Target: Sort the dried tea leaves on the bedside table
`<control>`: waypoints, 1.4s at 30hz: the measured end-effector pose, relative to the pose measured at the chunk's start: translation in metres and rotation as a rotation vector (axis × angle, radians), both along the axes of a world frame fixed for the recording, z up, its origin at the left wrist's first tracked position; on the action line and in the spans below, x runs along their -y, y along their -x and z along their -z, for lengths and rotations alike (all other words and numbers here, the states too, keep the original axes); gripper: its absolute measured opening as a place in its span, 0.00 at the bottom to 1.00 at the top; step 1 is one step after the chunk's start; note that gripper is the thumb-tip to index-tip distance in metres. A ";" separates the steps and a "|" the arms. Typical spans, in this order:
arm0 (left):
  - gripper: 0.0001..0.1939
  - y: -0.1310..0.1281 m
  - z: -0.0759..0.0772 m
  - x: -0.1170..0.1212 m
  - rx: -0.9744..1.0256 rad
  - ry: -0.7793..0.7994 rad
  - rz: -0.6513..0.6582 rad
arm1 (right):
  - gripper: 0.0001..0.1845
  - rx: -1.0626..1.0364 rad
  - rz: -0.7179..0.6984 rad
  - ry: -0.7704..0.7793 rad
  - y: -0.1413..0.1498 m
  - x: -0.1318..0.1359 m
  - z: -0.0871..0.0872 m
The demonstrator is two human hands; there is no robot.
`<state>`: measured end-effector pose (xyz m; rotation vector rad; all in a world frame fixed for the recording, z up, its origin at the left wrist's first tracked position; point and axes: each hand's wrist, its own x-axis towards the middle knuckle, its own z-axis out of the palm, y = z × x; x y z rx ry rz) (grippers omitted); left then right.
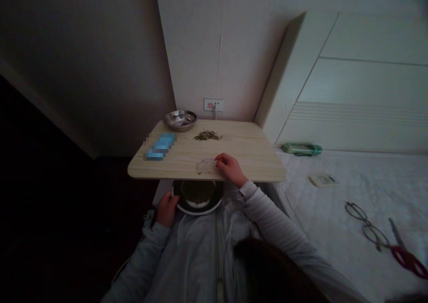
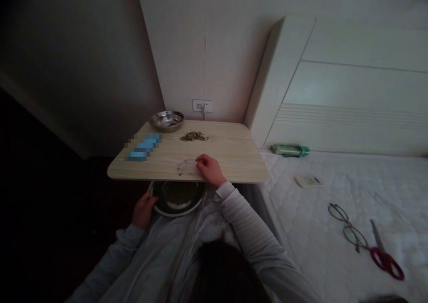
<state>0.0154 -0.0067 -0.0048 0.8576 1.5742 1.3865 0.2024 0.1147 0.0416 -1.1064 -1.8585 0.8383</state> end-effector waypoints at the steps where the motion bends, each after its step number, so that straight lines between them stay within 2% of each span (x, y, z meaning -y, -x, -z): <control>1: 0.05 0.000 0.000 0.000 -0.006 0.002 0.001 | 0.10 0.000 -0.004 0.001 0.000 0.000 0.000; 14: 0.09 -0.001 -0.001 0.000 0.001 0.004 -0.022 | 0.10 0.017 -0.065 0.033 0.000 0.002 -0.002; 22: 0.05 -0.001 -0.002 0.000 0.000 -0.010 -0.006 | 0.10 0.023 -0.106 0.044 0.001 0.002 -0.002; 34: 0.06 -0.001 -0.003 0.000 -0.003 -0.008 -0.012 | 0.10 -0.019 -0.112 0.072 0.000 0.001 0.000; 42: 0.07 0.000 -0.001 -0.001 -0.008 -0.001 -0.014 | 0.09 0.036 -0.118 0.058 0.000 0.003 -0.004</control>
